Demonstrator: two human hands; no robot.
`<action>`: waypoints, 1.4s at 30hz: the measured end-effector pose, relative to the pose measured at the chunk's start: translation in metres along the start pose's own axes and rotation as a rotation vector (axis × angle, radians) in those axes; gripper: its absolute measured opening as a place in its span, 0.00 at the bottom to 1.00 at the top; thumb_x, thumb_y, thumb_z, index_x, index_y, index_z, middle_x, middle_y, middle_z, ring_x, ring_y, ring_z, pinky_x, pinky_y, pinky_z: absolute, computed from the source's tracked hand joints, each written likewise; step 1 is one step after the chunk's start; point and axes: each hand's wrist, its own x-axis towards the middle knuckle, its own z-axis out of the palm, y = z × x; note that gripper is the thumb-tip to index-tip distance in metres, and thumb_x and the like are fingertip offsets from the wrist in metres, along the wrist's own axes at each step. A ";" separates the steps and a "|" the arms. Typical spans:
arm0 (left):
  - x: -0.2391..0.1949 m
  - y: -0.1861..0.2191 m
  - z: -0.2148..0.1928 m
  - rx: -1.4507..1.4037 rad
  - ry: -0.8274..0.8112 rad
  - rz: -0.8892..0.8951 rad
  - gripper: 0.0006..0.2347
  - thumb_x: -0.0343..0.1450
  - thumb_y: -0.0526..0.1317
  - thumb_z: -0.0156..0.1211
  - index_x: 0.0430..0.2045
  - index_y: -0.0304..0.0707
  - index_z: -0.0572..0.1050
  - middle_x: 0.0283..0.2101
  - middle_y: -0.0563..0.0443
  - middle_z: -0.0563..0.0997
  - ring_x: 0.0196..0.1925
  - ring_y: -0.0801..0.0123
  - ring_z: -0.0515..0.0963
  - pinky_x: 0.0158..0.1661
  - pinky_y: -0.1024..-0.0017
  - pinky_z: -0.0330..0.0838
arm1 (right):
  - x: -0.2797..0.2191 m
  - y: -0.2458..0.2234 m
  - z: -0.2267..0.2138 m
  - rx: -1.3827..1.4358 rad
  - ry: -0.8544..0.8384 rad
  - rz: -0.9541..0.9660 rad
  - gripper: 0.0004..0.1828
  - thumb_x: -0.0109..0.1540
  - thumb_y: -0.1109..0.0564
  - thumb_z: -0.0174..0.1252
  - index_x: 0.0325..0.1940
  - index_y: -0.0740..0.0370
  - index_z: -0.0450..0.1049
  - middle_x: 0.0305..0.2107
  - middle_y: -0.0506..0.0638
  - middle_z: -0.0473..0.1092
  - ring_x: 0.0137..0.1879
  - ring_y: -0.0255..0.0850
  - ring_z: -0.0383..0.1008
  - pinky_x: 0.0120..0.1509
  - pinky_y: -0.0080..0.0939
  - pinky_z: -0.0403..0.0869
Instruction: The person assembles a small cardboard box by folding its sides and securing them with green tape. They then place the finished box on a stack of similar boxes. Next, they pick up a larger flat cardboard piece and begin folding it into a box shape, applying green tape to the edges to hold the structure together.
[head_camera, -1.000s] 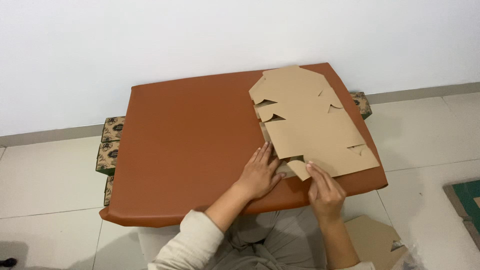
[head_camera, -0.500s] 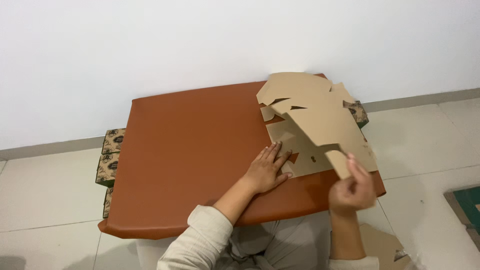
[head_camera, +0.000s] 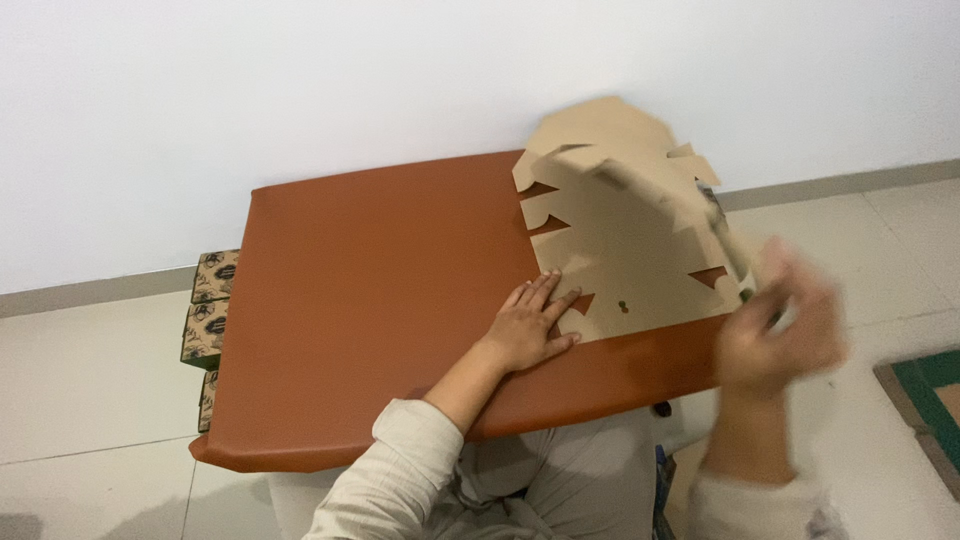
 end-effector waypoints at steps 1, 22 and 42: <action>-0.002 0.004 -0.006 -0.003 -0.006 0.002 0.33 0.72 0.63 0.40 0.72 0.50 0.53 0.76 0.34 0.48 0.77 0.49 0.47 0.70 0.57 0.39 | 0.015 0.017 0.009 -0.005 -0.005 0.003 0.14 0.79 0.62 0.48 0.53 0.74 0.79 0.44 0.64 0.79 0.42 0.58 0.79 0.44 0.53 0.73; -0.183 0.011 -0.103 0.134 0.387 -0.354 0.15 0.63 0.47 0.66 0.35 0.36 0.79 0.39 0.39 0.80 0.40 0.42 0.76 0.43 0.50 0.67 | -0.122 -0.124 0.008 0.865 -0.260 -0.187 0.08 0.64 0.57 0.61 0.45 0.62 0.77 0.36 0.54 0.80 0.44 0.47 0.84 0.43 0.38 0.88; -0.212 0.032 -0.103 0.037 0.055 -0.162 0.30 0.64 0.52 0.65 0.61 0.40 0.70 0.61 0.43 0.73 0.67 0.55 0.67 0.65 0.49 0.53 | -0.110 -0.141 0.000 0.634 -1.179 -0.125 0.17 0.56 0.67 0.61 0.46 0.52 0.77 0.41 0.47 0.80 0.54 0.45 0.77 0.53 0.45 0.77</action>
